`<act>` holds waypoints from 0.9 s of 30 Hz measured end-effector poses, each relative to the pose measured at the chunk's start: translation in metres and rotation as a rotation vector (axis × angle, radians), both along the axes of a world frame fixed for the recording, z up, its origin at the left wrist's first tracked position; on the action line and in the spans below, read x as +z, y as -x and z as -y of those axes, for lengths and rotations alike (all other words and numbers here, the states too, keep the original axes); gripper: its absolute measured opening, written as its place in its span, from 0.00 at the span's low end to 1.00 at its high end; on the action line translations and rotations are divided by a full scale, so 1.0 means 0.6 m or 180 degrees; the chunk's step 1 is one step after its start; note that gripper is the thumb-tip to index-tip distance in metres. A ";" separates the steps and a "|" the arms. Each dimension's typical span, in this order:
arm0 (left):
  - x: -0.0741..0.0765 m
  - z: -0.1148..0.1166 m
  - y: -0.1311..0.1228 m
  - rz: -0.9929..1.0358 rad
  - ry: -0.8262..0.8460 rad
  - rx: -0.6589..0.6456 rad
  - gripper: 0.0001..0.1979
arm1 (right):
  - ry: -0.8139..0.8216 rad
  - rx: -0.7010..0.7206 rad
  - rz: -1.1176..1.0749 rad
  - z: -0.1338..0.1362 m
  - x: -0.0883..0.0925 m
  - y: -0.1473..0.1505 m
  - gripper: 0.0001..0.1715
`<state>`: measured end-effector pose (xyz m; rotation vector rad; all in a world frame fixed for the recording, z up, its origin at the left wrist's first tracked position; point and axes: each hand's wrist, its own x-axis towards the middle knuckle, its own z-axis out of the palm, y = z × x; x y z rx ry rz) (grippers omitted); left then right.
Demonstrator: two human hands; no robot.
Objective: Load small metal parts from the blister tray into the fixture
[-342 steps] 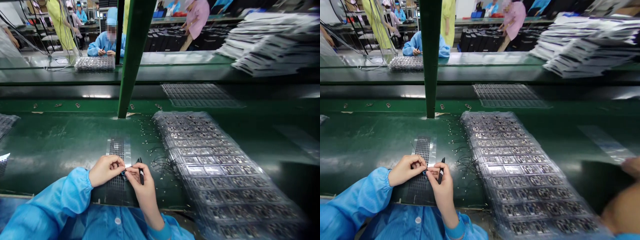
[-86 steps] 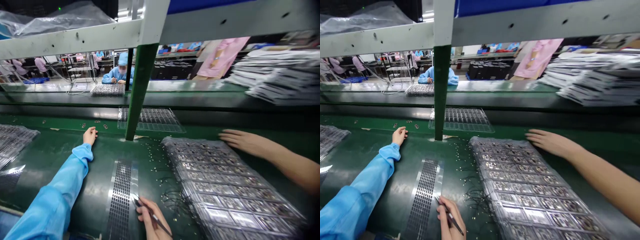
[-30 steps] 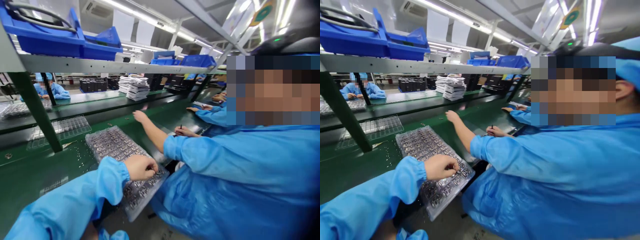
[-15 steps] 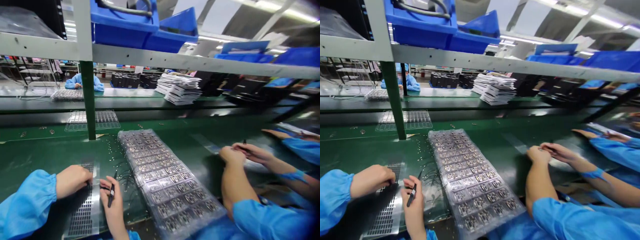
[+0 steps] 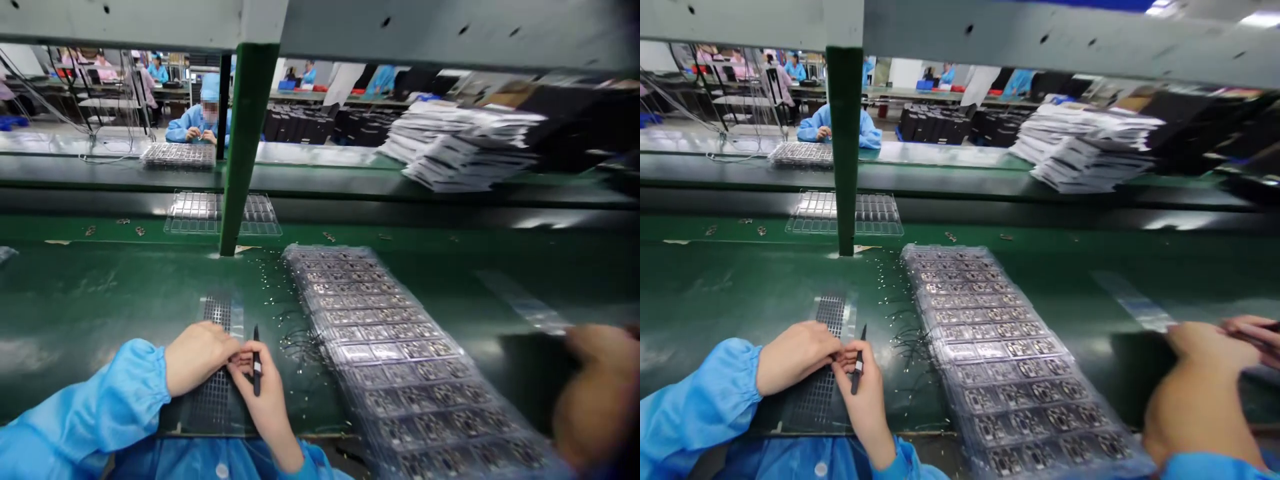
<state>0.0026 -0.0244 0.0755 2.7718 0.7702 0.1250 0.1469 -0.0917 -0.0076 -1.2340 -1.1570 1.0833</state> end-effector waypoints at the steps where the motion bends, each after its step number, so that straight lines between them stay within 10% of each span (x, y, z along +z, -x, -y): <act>1: -0.001 -0.001 0.004 0.0250 -0.0194 0.0028 0.07 | 0.0028 -0.0058 -0.0081 0.000 -0.002 -0.001 0.12; 7: -0.023 -0.010 0.040 0.2639 -0.0948 0.0678 0.09 | 0.0324 -0.0289 -0.0717 -0.001 -0.014 -0.004 0.19; 14: -0.079 -0.005 0.003 0.1735 0.1929 0.1327 0.10 | 0.0336 -0.0154 -0.0551 0.006 -0.008 -0.005 0.18; 27: -0.097 -0.001 -0.007 0.2057 0.2769 0.1530 0.05 | 0.0184 -0.0135 -0.0320 0.002 -0.011 -0.005 0.18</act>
